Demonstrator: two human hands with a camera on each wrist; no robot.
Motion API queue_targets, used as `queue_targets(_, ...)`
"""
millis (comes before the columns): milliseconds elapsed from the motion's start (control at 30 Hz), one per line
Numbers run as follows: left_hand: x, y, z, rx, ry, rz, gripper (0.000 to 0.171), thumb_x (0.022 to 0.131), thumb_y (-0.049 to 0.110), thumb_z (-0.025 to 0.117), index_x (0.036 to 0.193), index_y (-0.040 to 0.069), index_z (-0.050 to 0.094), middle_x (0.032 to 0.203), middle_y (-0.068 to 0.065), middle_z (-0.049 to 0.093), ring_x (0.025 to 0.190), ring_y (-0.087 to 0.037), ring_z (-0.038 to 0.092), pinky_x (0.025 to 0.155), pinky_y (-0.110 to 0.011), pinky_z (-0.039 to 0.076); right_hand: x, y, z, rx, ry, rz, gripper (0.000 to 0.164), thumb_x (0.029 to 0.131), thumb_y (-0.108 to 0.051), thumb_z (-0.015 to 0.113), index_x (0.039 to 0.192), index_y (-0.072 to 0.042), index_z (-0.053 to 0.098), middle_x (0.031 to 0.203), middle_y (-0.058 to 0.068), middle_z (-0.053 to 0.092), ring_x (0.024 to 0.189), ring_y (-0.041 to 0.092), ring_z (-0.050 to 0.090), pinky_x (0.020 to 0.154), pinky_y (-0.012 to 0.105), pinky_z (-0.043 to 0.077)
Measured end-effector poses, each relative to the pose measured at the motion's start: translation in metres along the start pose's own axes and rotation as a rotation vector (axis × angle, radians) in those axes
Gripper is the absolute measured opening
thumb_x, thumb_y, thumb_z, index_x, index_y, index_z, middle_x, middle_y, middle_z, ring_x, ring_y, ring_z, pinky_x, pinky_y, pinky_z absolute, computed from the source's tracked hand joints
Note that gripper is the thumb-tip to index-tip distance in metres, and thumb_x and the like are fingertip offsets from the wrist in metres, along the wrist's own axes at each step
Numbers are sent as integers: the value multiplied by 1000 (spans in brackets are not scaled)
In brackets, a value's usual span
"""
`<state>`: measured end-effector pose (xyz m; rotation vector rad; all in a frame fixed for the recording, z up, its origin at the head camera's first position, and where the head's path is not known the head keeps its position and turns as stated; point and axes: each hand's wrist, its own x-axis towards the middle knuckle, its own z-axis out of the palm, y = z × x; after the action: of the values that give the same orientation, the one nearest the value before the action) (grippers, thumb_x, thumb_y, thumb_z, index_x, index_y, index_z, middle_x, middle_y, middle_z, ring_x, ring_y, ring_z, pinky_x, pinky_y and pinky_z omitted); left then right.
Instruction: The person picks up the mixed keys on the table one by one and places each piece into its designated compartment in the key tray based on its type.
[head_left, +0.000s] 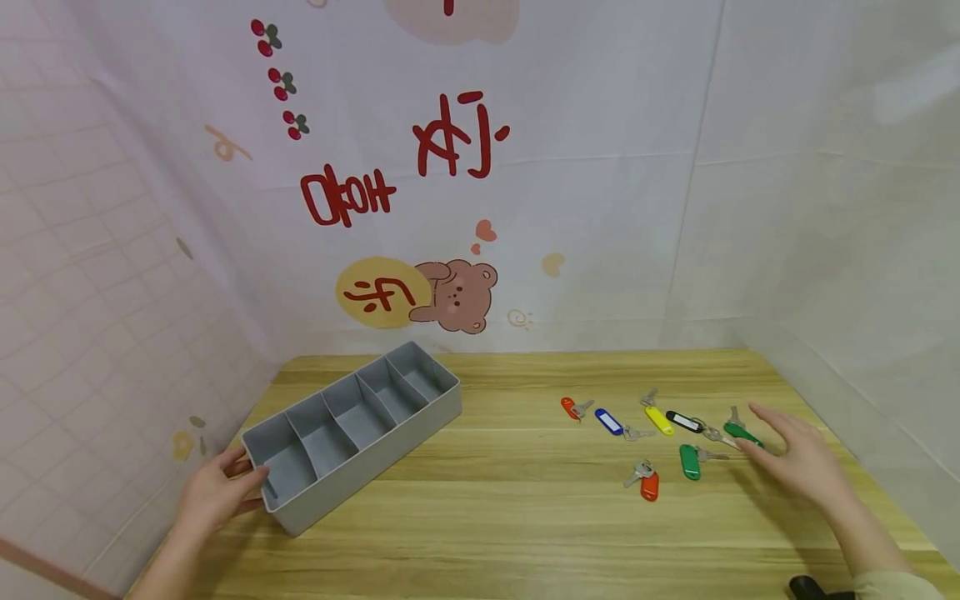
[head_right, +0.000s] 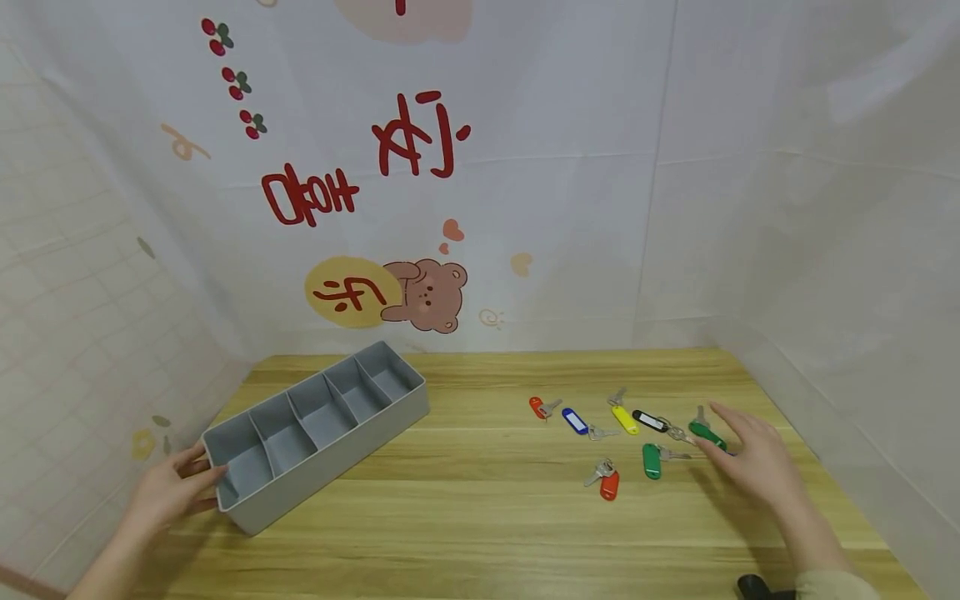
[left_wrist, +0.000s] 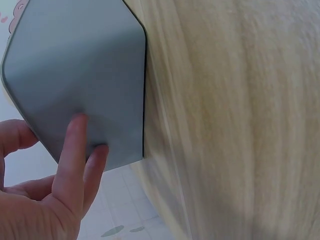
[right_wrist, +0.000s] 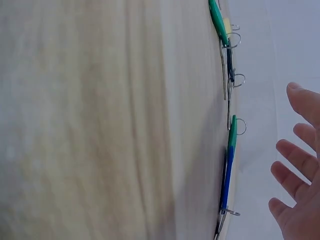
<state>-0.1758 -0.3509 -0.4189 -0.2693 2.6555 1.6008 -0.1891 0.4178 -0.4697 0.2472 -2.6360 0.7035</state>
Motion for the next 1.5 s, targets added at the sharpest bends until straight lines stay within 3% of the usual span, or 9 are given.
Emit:
queue_targets(333, 2, 2, 6, -23, -12, 10, 65, 97, -1, 55, 147, -21, 18, 138, -47, 35, 100, -30, 65, 73, -39, 60, -3, 13, -6, -1, -28, 47, 60, 93, -22, 71, 137, 12, 48, 128, 40, 50, 116, 61, 41, 94, 73, 30)
queue_targets(733, 7, 8, 20, -5, -37, 54, 60, 96, -4, 56, 145, -20, 26, 135, -45, 42, 102, -37, 64, 71, -41, 60, -10, 24, -15, 2, -113, 130, 60, 97, -29, 66, 137, 12, 49, 130, 40, 49, 116, 61, 41, 86, 72, 34)
queue_targets(1100, 12, 16, 35, -25, -71, 78, 57, 95, -5, 57, 143, -21, 30, 135, -43, 43, 104, -39, 63, 73, -44, 60, -18, 32, -21, 12, -119, 201, 57, 96, -30, 67, 134, 10, 53, 128, 38, 52, 111, 58, 46, 85, 65, 38)
queue_targets(1133, 12, 17, 37, -30, -74, 80, 57, 95, -5, 56, 142, -21, 30, 135, -43, 44, 104, -39, 63, 73, -44, 60, -18, 32, -22, 6, -116, 201, 56, 96, -30, 67, 133, 9, 54, 128, 37, 53, 111, 55, 47, 85, 61, 39)
queue_targets(1200, 13, 19, 39, -37, -79, 83, 56, 94, -6, 56, 142, -21, 31, 134, -43, 44, 103, -39, 63, 72, -44, 60, -20, 35, -24, 3, -105, 204, 54, 95, -30, 69, 131, 8, 56, 127, 36, 55, 106, 32, 58, 83, 51, 42)
queue_targets(1367, 14, 24, 46, -41, -91, 82, 57, 94, -5, 57, 142, -21, 32, 133, -42, 46, 104, -41, 63, 73, -44, 60, -22, 42, -27, -15, -84, 209, 52, 92, -31, 72, 127, 6, 61, 122, 34, 59, 92, 2, 53, 72, 27, 38)
queue_targets(1433, 15, 26, 48, -47, -98, 82, 57, 93, -6, 58, 142, -21, 32, 133, -42, 47, 105, -41, 63, 73, -45, 59, -23, 44, -28, -13, -92, 211, 53, 92, -31, 72, 128, 6, 60, 122, 34, 59, 94, 11, 57, 71, 27, 39)
queue_targets(1500, 16, 28, 51, -44, -104, 87, 57, 93, -5, 59, 142, -21, 33, 132, -42, 48, 105, -42, 63, 73, -44, 60, -24, 45, -29, -16, -89, 203, 52, 92, -31, 73, 127, 5, 61, 120, 33, 61, 93, 3, 55, 70, 26, 40)
